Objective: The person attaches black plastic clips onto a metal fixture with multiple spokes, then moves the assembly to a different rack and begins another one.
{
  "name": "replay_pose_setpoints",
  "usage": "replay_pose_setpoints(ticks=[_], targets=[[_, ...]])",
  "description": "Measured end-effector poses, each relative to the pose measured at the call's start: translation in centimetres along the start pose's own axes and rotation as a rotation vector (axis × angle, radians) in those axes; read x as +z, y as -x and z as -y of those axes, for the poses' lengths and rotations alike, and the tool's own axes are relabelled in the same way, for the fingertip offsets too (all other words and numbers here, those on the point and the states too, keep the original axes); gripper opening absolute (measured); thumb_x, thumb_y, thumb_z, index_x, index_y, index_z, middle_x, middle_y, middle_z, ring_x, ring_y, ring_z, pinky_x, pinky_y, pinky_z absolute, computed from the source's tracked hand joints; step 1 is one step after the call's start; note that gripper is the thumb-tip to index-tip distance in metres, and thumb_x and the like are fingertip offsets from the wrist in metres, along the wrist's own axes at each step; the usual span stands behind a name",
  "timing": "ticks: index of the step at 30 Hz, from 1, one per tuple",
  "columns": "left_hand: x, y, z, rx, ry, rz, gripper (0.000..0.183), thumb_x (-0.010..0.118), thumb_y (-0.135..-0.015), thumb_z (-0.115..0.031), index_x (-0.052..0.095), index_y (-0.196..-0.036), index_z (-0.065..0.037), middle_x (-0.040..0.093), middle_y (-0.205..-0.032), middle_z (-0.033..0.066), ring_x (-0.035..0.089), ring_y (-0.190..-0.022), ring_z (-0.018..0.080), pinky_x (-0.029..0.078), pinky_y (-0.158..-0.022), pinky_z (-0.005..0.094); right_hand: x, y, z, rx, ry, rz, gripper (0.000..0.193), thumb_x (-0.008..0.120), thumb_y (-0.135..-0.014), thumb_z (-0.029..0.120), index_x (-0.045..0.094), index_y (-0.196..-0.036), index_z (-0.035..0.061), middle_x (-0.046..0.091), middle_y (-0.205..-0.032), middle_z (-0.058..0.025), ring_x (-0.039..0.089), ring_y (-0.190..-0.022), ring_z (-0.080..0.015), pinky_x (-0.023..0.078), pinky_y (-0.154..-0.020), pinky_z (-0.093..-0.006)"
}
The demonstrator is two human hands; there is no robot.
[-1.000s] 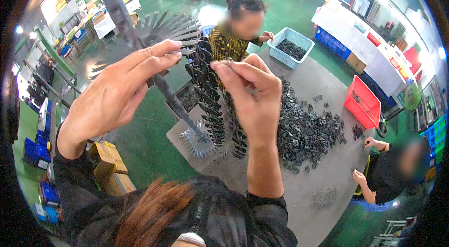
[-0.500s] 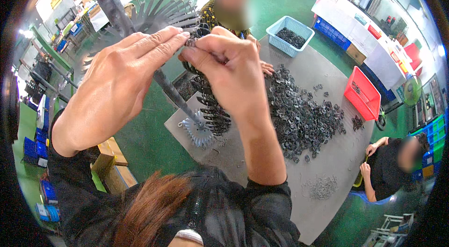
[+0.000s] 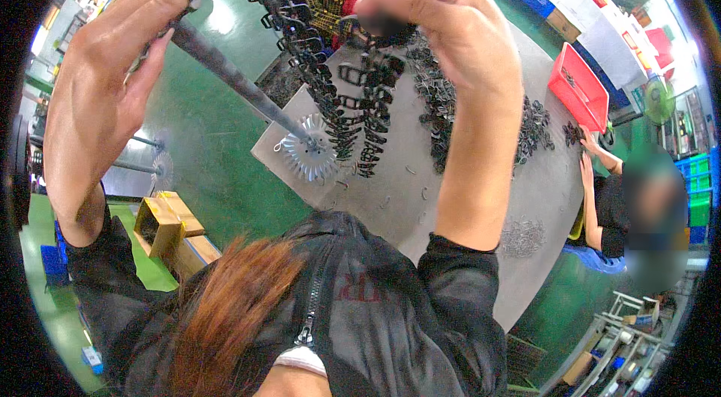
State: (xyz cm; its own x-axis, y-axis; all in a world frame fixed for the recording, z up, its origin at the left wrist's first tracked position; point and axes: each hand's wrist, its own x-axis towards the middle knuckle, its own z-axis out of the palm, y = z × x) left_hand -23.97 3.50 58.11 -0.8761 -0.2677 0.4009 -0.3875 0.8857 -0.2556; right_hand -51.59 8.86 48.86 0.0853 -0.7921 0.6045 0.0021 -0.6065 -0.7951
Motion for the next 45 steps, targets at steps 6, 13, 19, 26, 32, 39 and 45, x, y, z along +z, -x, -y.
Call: replay_pose_setpoints(ticks=[6,13,19,26,32,39,45], targets=[[-1.1,1.7,0.3,-0.051,0.03,0.021,0.055,0.051,-0.075,0.013,0.055,-0.125,-0.006,0.057,-0.126,0.0142,0.054,-0.117,0.0335,0.043,-0.098,0.0374,-4.6,-0.2,1.2,0.263,0.737,-0.053,0.024,0.062,-0.087,0.022,0.07,-0.081,0.0005,0.064,-0.077,0.0,0.057,-0.077,-0.0097,0.042,-0.074,-0.0253],[-1.1,1.4,0.3,-0.046,0.155,0.005,0.054,0.05,-0.074,0.014,0.052,-0.125,-0.004,0.054,-0.129,0.016,0.05,-0.122,0.0337,0.04,-0.102,0.037,-7.8,-0.9,-0.1,0.331,1.385,-0.236,0.028,0.063,-0.082,0.032,0.067,-0.077,0.0048,0.062,-0.065,-0.0104,0.06,-0.063,-0.0196,0.046,-0.061,-0.033],[-1.7,1.1,0.1,-0.066,0.174,0.057,0.059,0.06,-0.074,0.003,0.045,-0.131,-0.001,0.051,-0.13,0.0203,0.049,-0.12,0.0377,0.04,-0.101,0.0399,-6.1,0.5,-2.5,0.5,1.984,-0.189,0.021,0.071,-0.073,0.027,0.069,-0.075,0.0056,0.066,-0.089,-0.0166,0.064,-0.085,-0.0342,0.049,-0.074,-0.0435],[-1.4,-0.7,-1.9,-0.112,0.034,0.055,0.047,0.057,-0.075,0.006,0.054,-0.121,0.0,0.058,-0.12,0.0186,0.056,-0.107,0.0355,0.046,-0.092,0.0406,-10.0,0.8,-8.2,0.952,1.66,-0.087,0.02,0.071,-0.077,0.027,0.072,-0.082,0.0076,0.069,-0.087,-0.0156,0.067,-0.088,-0.0305,0.052,-0.078,-0.0403],[-0.9,-0.6,-2.3,-0.071,0.03,-0.026,0.051,0.055,-0.073,0.01,0.055,-0.123,-0.004,0.056,-0.125,0.0127,0.058,-0.099,0.0324,0.048,-0.087,0.0391,-12.6,6.2,-13.3,0.887,1.622,-0.223,0.023,0.074,-0.074,0.031,0.072,-0.079,0.0088,0.07,-0.086,-0.0131,0.067,-0.084,-0.0308,0.051,-0.078,-0.0401],[-0.8,-1.1,-2.9,-0.026,0.063,0.027,0.058,0.055,-0.069,0.011,0.054,-0.125,-0.005,0.056,-0.126,0.0117,0.058,-0.099,0.0316,0.049,-0.087,0.039,-0.3,2.4,-3.5,0.063,0.956,-0.659,0.016,0.073,-0.078,0.017,0.067,-0.079,0.0018,0.057,-0.07,-0.0052,0.05,-0.059,-0.0158,0.04,-0.056,-0.031],[-1.0,-1.1,-3.4,-0.009,0.063,-0.006,0.059,0.055,-0.068,0.011,0.054,-0.125,-0.004,0.056,-0.124,0.0126,0.058,-0.098,0.0317,0.049,-0.085,0.0393,9.0,0.9,2.3,-0.138,0.725,-0.458,0.01,0.072,-0.077,0.013,0.071,-0.085,0.0069,0.057,-0.07,-0.0043,0.055,-0.061,-0.0148,0.041,-0.056,-0.0301]])
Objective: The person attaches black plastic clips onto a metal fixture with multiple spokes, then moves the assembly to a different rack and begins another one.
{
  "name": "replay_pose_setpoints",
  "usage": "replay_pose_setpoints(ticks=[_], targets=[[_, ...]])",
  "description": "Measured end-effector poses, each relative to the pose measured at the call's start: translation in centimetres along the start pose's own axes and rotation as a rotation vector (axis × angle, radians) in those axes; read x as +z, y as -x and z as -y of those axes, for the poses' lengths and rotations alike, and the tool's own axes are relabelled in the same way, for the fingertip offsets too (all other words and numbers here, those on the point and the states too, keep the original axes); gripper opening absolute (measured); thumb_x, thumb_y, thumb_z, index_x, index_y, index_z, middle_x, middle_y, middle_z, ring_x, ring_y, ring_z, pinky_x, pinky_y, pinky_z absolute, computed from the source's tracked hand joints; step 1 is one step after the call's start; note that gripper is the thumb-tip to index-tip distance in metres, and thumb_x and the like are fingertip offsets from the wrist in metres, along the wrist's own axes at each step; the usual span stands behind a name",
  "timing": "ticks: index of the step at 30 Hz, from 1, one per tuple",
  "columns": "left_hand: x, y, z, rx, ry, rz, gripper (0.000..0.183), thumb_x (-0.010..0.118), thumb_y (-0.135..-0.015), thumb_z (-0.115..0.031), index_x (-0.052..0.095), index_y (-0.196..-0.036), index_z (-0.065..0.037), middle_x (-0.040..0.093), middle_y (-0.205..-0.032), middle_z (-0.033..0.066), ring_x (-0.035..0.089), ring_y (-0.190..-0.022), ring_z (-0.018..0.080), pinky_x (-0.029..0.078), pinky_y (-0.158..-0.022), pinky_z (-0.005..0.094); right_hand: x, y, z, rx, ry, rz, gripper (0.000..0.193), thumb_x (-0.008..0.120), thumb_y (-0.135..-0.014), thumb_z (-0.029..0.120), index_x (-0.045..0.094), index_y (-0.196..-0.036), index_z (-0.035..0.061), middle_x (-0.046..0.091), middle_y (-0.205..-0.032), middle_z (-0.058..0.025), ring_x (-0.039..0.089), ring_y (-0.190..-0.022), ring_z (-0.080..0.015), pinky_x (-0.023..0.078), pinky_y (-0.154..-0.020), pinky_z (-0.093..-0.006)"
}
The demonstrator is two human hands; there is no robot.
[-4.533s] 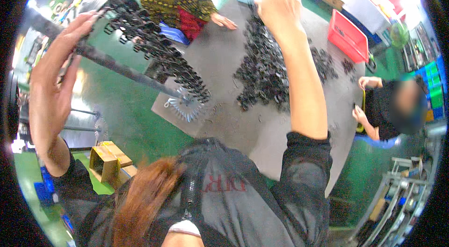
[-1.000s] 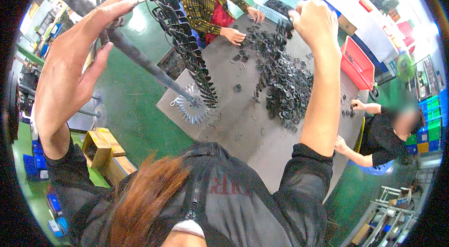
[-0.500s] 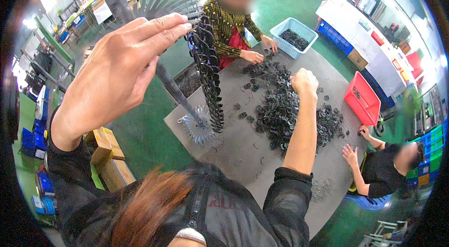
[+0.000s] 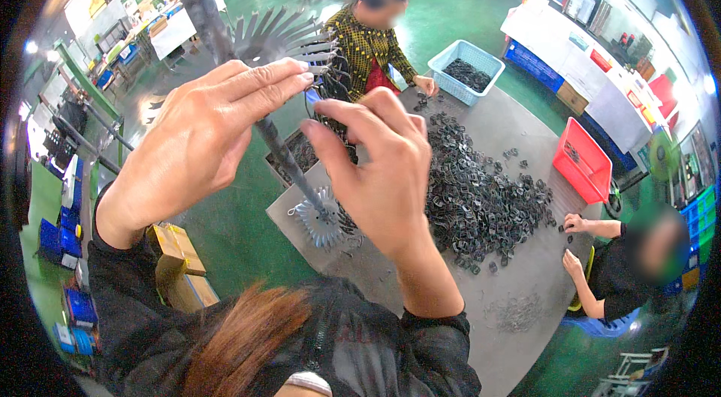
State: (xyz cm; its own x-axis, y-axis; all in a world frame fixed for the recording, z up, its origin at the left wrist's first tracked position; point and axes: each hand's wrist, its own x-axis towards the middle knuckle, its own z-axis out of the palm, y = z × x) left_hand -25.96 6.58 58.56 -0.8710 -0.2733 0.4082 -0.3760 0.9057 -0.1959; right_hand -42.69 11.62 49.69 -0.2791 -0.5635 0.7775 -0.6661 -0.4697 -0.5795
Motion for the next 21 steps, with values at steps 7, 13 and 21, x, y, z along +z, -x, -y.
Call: replay_pose_setpoints(ticks=[7,13,21], targets=[[-0.8,0.9,0.3,-0.029,0.076,0.028,0.059,0.054,-0.067,0.012,0.054,-0.124,-0.003,0.057,-0.122,0.0142,0.057,-0.101,0.0328,0.049,-0.087,0.0397,0.3,-2.5,-0.2,0.115,-0.344,0.318,0.009,0.067,-0.08,0.01,0.071,-0.082,0.0018,0.05,-0.065,-0.0021,0.047,-0.06,-0.0105,0.034,-0.057,-0.0273],[-0.8,2.0,2.3,-0.013,0.107,0.019,0.058,0.053,-0.068,0.013,0.055,-0.123,-0.003,0.056,-0.124,0.0145,0.057,-0.105,0.0341,0.048,-0.09,0.0402,-4.0,-1.9,-3.1,0.318,-0.575,0.635,0.011,0.066,-0.079,0.007,0.072,-0.078,-0.002,0.053,-0.066,-0.001,0.044,-0.064,-0.0094,0.033,-0.061,-0.0252],[-0.8,2.4,2.4,-0.017,0.28,0.0,0.063,0.05,-0.068,0.015,0.05,-0.128,-0.007,0.051,-0.131,0.0142,0.051,-0.118,0.0343,0.044,-0.097,0.0407,1.6,-1.4,-0.3,-0.076,-0.049,0.036,0.011,0.069,-0.079,0.01,0.072,-0.087,0.0035,0.049,-0.062,-0.0027,0.049,-0.059,-0.0146,0.034,-0.058,-0.0283]])
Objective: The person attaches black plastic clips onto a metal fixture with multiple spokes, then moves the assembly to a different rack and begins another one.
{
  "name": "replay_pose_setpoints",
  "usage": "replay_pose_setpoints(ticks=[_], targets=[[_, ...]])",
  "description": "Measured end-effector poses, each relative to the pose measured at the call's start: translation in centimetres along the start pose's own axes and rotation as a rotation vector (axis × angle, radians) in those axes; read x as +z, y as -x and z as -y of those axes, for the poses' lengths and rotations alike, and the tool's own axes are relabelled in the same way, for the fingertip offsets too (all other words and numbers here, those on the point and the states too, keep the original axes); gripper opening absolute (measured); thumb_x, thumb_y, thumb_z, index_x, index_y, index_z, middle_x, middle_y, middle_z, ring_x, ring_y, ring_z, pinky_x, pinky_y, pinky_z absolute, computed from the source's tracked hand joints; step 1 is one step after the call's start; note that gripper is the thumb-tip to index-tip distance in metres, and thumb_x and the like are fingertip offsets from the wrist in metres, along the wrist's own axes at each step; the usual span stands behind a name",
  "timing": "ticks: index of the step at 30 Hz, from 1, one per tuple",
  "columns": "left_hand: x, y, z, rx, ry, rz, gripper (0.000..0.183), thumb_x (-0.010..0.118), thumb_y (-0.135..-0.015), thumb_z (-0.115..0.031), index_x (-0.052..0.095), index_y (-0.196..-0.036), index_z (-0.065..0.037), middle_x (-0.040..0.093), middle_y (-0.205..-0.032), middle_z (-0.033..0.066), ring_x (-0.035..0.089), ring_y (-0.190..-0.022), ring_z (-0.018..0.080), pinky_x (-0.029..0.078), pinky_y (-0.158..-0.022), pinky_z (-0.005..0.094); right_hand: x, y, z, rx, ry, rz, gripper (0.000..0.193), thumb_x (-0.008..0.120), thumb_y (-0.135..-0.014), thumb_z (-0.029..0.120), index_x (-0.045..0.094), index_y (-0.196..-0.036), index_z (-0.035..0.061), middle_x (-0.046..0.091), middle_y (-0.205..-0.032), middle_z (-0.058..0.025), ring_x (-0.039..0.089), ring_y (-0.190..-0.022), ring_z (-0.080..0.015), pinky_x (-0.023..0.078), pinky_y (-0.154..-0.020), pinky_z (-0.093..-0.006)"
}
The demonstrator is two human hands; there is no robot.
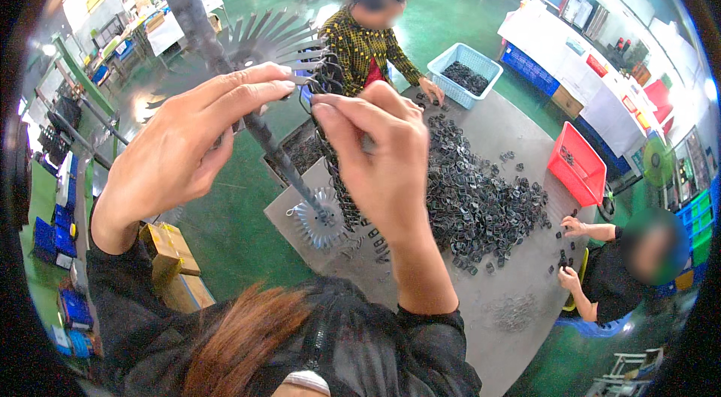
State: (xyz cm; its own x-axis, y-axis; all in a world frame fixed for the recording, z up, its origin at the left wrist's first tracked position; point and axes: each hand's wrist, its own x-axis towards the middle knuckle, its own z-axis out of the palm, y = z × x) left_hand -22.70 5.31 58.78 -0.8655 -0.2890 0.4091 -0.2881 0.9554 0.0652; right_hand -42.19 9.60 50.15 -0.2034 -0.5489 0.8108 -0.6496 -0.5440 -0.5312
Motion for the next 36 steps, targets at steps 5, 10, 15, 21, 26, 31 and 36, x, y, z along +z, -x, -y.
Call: replay_pose_setpoints(ticks=[5,10,15,21,26,31,36], targets=[[-0.2,-0.1,-0.8,-0.031,-0.021,-0.003,0.063,0.053,-0.069,0.013,0.047,-0.13,-0.005,0.05,-0.13,0.018,0.052,-0.116,0.0366,0.045,-0.095,0.0406,1.7,-0.5,1.1,0.06,-0.098,0.01,0.008,0.069,-0.079,0.007,0.067,-0.083,-0.0008,0.048,-0.062,-0.0065,0.048,-0.056,-0.0161,0.036,-0.054,-0.0293],[0.1,-1.4,-1.6,-0.102,-0.142,0.071,0.058,0.053,-0.07,0.012,0.049,-0.126,0.002,0.054,-0.124,0.022,0.053,-0.112,0.0384,0.046,-0.093,0.0412,1.4,-1.1,1.1,0.197,-0.263,0.085,0.008,0.069,-0.078,0.005,0.066,-0.08,-0.002,0.048,-0.063,-0.0048,0.047,-0.058,-0.0114,0.035,-0.053,-0.0276],[0.4,-1.1,-2.0,-0.091,-0.197,0.038,0.053,0.052,-0.07,0.013,0.053,-0.122,0.004,0.058,-0.118,0.0223,0.056,-0.105,0.0381,0.047,-0.09,0.0415,-1.0,-2.3,-1.6,0.299,-0.588,0.356,0.013,0.067,-0.074,0.007,0.065,-0.072,-0.0055,0.052,-0.064,-0.0031,0.047,-0.061,-0.0124,0.035,-0.058,-0.0277],[-0.2,-0.8,-0.2,-0.101,-0.167,0.018,0.051,0.055,-0.073,0.011,0.053,-0.122,-0.002,0.057,-0.122,0.0171,0.055,-0.11,0.0347,0.046,-0.093,0.0398,-4.4,-1.0,-5.4,0.318,-0.771,0.594,0.016,0.063,-0.068,0.01,0.065,-0.062,-0.0043,0.049,-0.061,-0.0026,0.046,-0.065,-0.0135,0.032,-0.062,-0.0262],[0.1,-0.1,0.2,-0.111,-0.122,-0.006,0.052,0.054,-0.075,0.011,0.049,-0.124,-0.003,0.052,-0.129,0.0173,0.052,-0.116,0.0364,0.044,-0.097,0.0408,-1.2,0.2,-1.7,0.343,-0.421,0.089,0.007,0.069,-0.076,0.005,0.069,-0.075,-0.0015,0.048,-0.061,0.0009,0.043,-0.059,-0.007,0.03,-0.056,-0.0216],[-0.2,-0.3,-0.8,-0.193,-0.088,0.051,0.054,0.053,-0.076,0.011,0.046,-0.127,-0.004,0.051,-0.13,0.0181,0.048,-0.121,0.0372,0.042,-0.099,0.0415,2.0,-0.3,-0.3,-0.117,0.065,-0.071,0.011,0.069,-0.078,0.004,0.071,-0.088,0.0016,0.047,-0.062,-0.0011,0.04,-0.054,-0.0083,0.029,-0.051,-0.0235],[0.0,-1.4,-0.8,-0.095,-0.159,0.075,0.054,0.052,-0.077,0.011,0.047,-0.129,-0.003,0.052,-0.128,0.0193,0.05,-0.117,0.0379,0.042,-0.097,0.0413,3.2,-0.8,0.2,0.079,-0.048,-0.058,0.006,0.068,-0.077,0.011,0.068,-0.077,0.0047,0.052,-0.063,-0.0044,0.052,-0.057,-0.0226,0.034,-0.059,-0.0317]])
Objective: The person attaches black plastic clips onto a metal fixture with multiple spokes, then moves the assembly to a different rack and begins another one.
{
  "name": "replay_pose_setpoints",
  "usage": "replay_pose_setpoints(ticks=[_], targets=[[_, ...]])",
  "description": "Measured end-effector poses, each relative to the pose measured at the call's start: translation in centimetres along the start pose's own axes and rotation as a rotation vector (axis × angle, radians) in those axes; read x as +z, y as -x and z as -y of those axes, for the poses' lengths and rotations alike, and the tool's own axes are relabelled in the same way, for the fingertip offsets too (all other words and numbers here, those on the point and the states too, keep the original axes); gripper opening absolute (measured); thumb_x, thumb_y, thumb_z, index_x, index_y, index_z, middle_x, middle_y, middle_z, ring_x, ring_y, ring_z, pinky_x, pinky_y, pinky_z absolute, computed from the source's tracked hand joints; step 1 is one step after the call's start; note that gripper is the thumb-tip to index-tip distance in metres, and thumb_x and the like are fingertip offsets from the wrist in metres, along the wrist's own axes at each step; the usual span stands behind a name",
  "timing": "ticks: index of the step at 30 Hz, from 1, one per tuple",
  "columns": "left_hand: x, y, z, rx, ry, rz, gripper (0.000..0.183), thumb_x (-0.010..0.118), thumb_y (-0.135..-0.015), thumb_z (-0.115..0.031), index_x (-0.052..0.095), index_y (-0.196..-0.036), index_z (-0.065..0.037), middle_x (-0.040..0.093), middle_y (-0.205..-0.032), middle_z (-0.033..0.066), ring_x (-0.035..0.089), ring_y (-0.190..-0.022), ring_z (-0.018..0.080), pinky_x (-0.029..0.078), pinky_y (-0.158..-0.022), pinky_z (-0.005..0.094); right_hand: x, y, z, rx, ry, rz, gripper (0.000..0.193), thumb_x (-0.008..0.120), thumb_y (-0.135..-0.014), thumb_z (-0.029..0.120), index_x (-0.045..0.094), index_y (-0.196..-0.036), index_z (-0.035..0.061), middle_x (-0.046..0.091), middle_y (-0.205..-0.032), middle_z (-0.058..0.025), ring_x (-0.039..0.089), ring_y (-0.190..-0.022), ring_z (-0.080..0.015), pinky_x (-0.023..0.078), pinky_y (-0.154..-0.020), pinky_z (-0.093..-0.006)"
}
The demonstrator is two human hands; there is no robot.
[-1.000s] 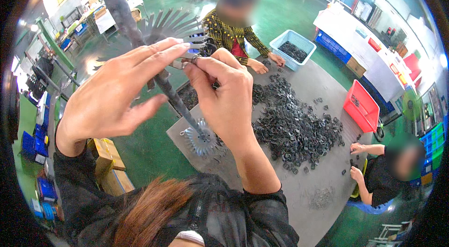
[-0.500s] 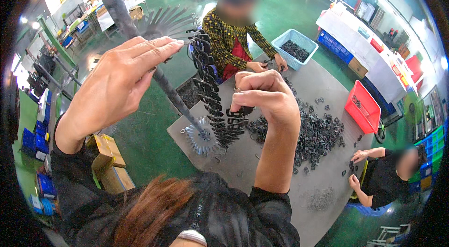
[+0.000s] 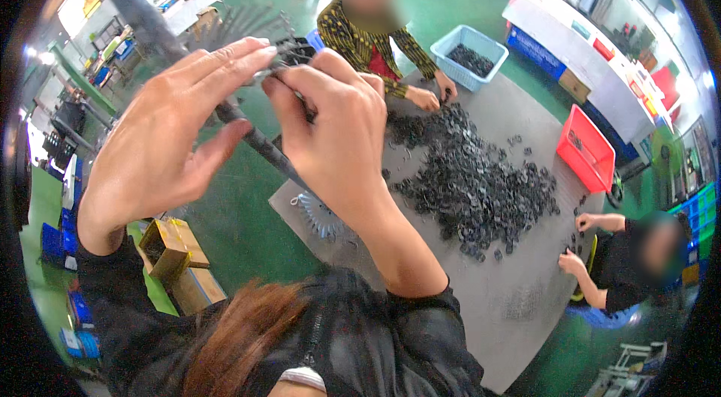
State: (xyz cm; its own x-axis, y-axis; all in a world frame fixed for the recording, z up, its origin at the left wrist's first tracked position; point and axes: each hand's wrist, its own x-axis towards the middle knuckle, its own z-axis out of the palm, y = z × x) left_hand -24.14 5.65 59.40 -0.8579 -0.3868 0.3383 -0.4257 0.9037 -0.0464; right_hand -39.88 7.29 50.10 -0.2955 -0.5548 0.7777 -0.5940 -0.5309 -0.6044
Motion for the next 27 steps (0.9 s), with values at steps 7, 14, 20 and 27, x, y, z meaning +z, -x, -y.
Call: replay_pose_setpoints(ticks=[7,14,20,27], targets=[[0.2,-0.1,-0.8,-0.033,-0.159,-0.002,0.053,0.047,-0.078,0.013,0.052,-0.128,-0.002,0.055,-0.126,0.0192,0.053,-0.116,0.0359,0.042,-0.097,0.0368,-3.0,-2.1,-2.8,0.187,-0.553,0.347,0.011,0.066,-0.078,0.009,0.071,-0.078,-0.0009,0.069,-0.077,-0.0049,0.06,-0.071,-0.0102,0.046,-0.07,-0.0223],[0.6,1.0,1.9,-0.033,-0.156,-0.031,0.046,0.048,-0.082,0.01,0.053,-0.127,-0.001,0.056,-0.128,0.017,0.051,-0.123,0.0313,0.038,-0.101,0.0351,-9.8,-2.3,-6.9,0.129,-0.277,0.379,0.021,0.061,-0.086,0.014,0.067,-0.082,-0.0049,0.065,-0.082,-0.0058,0.058,-0.079,-0.0135,0.043,-0.078,-0.0262],[0.4,1.3,2.3,-0.012,-0.123,-0.034,0.045,0.049,-0.083,0.009,0.054,-0.126,0.0,0.055,-0.129,0.0168,0.048,-0.126,0.0305,0.036,-0.104,0.0369,-14.8,-3.8,-8.7,0.212,0.368,0.484,0.02,0.062,-0.086,0.02,0.069,-0.083,0.0009,0.063,-0.077,0.0001,0.054,-0.072,-0.0082,0.041,-0.071,-0.0237],[-0.1,1.4,1.6,0.018,0.015,0.011,0.052,0.049,-0.074,0.012,0.056,-0.124,-0.002,0.056,-0.128,0.0168,0.048,-0.126,0.0306,0.036,-0.104,0.0379,-16.5,-2.1,-10.5,-0.008,1.284,0.344,0.021,0.064,-0.081,0.027,0.069,-0.081,0.0065,0.064,-0.074,-0.0119,0.065,-0.069,-0.0253,0.047,-0.064,-0.0368]])
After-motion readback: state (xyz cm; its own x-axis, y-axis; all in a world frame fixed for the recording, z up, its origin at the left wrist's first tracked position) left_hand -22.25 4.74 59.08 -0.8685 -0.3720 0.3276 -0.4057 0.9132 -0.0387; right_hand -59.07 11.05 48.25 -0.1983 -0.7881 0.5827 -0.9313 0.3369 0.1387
